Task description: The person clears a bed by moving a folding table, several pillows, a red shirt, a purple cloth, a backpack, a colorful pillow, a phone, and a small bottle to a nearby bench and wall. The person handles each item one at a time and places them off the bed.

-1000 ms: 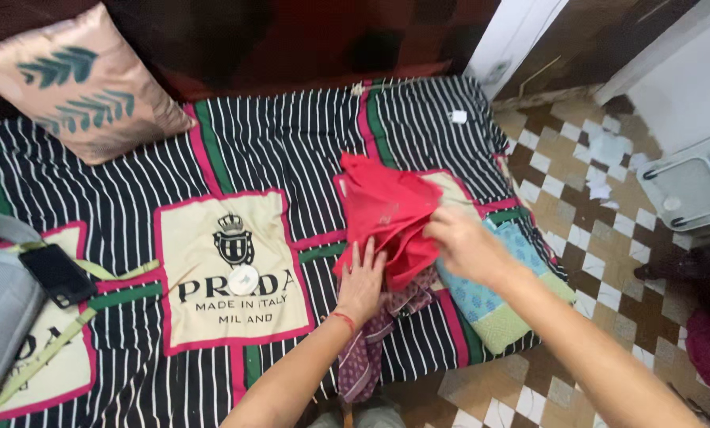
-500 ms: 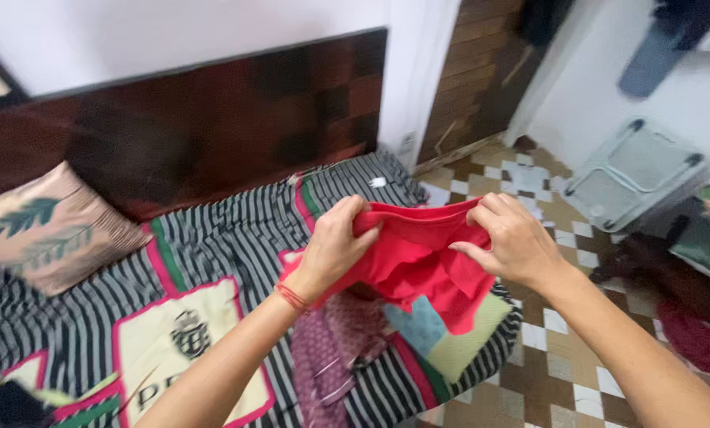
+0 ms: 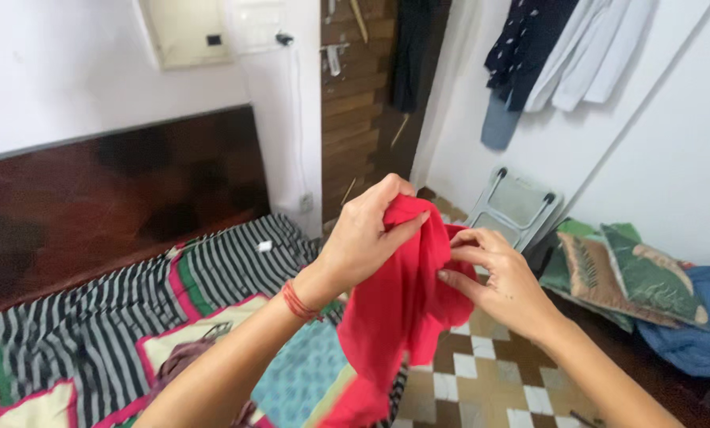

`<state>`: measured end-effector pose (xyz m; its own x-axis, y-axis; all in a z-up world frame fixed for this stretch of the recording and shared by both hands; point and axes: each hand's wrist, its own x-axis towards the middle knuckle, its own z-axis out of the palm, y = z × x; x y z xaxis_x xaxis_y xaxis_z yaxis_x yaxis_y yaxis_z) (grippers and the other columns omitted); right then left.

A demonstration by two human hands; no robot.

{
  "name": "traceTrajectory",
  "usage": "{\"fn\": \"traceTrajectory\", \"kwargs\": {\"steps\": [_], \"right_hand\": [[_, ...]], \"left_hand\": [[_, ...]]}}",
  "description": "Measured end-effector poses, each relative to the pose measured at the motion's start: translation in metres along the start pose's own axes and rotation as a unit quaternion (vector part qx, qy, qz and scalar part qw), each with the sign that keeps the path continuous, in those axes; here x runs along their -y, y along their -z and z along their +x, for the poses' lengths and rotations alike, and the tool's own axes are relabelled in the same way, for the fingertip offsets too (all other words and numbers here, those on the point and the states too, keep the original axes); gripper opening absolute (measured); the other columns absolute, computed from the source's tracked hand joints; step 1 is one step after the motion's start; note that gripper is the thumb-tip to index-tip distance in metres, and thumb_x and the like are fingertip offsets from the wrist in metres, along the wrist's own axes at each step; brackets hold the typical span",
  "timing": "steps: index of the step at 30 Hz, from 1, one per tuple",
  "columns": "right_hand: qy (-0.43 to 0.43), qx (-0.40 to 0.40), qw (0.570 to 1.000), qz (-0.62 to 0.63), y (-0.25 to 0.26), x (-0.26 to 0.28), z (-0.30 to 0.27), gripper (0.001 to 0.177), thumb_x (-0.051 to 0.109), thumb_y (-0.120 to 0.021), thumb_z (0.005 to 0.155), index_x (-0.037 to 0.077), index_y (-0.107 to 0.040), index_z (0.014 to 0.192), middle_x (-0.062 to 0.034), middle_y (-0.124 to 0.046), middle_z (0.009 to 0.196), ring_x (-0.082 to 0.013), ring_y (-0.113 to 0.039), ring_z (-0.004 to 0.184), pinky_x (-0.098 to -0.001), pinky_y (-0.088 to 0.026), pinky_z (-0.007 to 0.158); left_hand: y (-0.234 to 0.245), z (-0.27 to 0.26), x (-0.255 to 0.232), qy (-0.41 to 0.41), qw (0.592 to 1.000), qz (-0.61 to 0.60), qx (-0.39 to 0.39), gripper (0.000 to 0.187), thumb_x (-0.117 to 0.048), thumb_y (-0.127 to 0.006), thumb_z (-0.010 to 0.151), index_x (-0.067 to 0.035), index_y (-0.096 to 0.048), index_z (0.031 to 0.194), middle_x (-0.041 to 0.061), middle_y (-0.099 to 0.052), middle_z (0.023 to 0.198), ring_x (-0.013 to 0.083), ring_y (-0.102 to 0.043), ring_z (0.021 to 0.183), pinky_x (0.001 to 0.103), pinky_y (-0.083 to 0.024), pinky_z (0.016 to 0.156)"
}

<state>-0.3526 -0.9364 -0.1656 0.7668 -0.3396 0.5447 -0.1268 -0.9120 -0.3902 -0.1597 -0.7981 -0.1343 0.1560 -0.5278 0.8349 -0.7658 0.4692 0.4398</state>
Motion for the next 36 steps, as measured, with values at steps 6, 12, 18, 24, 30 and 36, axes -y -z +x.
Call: {"fn": "traceTrajectory", "kwargs": {"steps": [6, 12, 18, 24, 30, 36], "right_hand": [[-0.13, -0.077, 0.967, 0.205, 0.045, -0.081, 0.016, 0.021, 0.02, -0.072, 0.089, 0.0, -0.077, 0.091, -0.0029, -0.071, 0.117, -0.0135, -0.064, 0.105, -0.0287, -0.051, 0.091], [-0.233, -0.05, 0.854, 0.463, 0.073, -0.177, 0.07, 0.021, 0.021, -0.06, 0.104, 0.002, -0.069, 0.102, 0.0002, -0.069, 0.09, -0.0079, -0.059, 0.08, -0.0264, -0.047, 0.072], [-0.213, -0.002, 0.878, 0.429, 0.108, -0.254, 0.15, 0.027, 0.024, -0.055, 0.103, 0.002, -0.07, 0.099, 0.0005, -0.069, 0.086, -0.0062, -0.061, 0.078, -0.025, -0.052, 0.076], [-0.153, 0.034, 0.89, 0.428, 0.136, -0.351, 0.213, 0.028, 0.023, -0.055, 0.103, 0.001, -0.07, 0.098, -0.0009, -0.07, 0.085, -0.0075, -0.063, 0.079, -0.0258, -0.053, 0.075], [-0.098, 0.069, 0.903, 0.413, 0.169, -0.477, 0.271, 0.029, 0.024, -0.056, 0.105, 0.001, -0.071, 0.095, -0.0054, -0.07, 0.083, -0.0114, -0.064, 0.076, -0.0284, -0.056, 0.077], [0.004, 0.011, 0.954, 0.3, 0.216, -0.58, 0.33, 0.02, 0.01, -0.075, 0.089, 0.006, -0.066, 0.106, -0.0052, -0.074, 0.089, -0.0131, -0.07, 0.083, -0.0294, -0.059, 0.076]], "left_hand": [[-0.064, 0.07, 0.027, 0.015, 0.999, 0.024, -0.016, 0.027, -0.018, -0.078, 0.091, -0.003, -0.061, 0.105, 0.015, -0.064, 0.09, 0.0286, -0.066, 0.078, 0.034, -0.054, 0.071], [-0.096, 0.118, 0.091, 0.022, 0.995, 0.09, 0.029, 0.034, -0.022, -0.085, 0.082, -0.004, -0.062, 0.1, 0.015, -0.064, 0.093, 0.0288, -0.065, 0.082, 0.037, -0.053, 0.073], [-0.162, 0.182, 0.158, 0.085, 0.98, -0.072, 0.162, 0.031, -0.023, -0.079, 0.081, -0.008, -0.061, 0.102, 0.005, -0.065, 0.121, 0.0191, -0.07, 0.106, 0.033, -0.061, 0.087], [-0.262, 0.251, 0.2, 0.149, 0.919, -0.251, 0.265, 0.052, -0.03, -0.079, 0.086, -0.007, -0.056, 0.127, 0.01, -0.072, 0.114, 0.0148, -0.069, 0.11, 0.03, -0.056, 0.096], [-0.341, 0.338, 0.244, 0.204, 0.929, -0.143, 0.274, 0.033, -0.03, -0.077, 0.088, -0.004, -0.071, 0.107, 0.003, -0.073, 0.084, 0.0105, -0.065, 0.069, 0.027, -0.055, 0.063], [-0.419, 0.434, 0.306, 0.133, 0.979, -0.034, 0.149, 0.025, -0.023, -0.078, 0.087, -0.007, -0.069, 0.104, 0.002, -0.07, 0.077, 0.0084, -0.061, 0.063, 0.028, -0.051, 0.058]]}}
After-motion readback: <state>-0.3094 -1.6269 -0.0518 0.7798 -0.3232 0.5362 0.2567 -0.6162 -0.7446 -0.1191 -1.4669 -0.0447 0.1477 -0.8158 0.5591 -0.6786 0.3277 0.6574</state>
